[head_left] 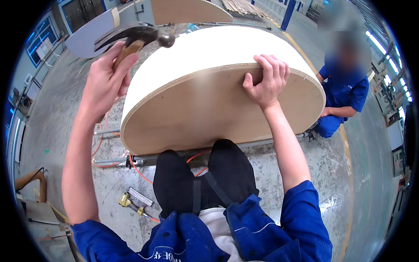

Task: The person uses a pneumatic nail gun and a hammer to attach a curved wooden panel to a metal frame. They repeatedly drive nails along the edge and tap the panel to ensure a tight fit.

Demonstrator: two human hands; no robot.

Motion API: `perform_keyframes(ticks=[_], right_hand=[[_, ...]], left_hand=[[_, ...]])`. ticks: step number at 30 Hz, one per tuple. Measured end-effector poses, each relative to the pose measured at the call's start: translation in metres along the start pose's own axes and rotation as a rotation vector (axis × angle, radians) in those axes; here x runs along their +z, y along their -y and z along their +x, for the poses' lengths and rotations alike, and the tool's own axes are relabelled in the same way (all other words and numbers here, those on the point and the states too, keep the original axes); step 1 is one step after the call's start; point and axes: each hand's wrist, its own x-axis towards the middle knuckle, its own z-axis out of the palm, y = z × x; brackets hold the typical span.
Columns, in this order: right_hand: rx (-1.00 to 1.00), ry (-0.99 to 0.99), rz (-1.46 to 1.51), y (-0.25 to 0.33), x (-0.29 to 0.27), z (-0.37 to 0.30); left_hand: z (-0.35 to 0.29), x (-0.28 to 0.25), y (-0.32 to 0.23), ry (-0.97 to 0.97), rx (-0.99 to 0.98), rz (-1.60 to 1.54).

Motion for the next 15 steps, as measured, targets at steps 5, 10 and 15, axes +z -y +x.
perform_keyframes(ticks=[5, 10, 15], right_hand=[[-0.014, -0.005, -0.02, 0.007, 0.0, 0.0], [-0.036, -0.005, -0.036, 0.003, 0.002, 0.001], [-0.035, -0.013, -0.038, 0.002, 0.005, -0.001]], left_hand=[[-0.038, -0.009, 0.014, -0.008, -0.059, 0.166], [-0.05, -0.003, 0.021, 0.084, -0.104, 0.005], [-0.043, 0.009, 0.028, 0.081, 0.009, 0.13]])
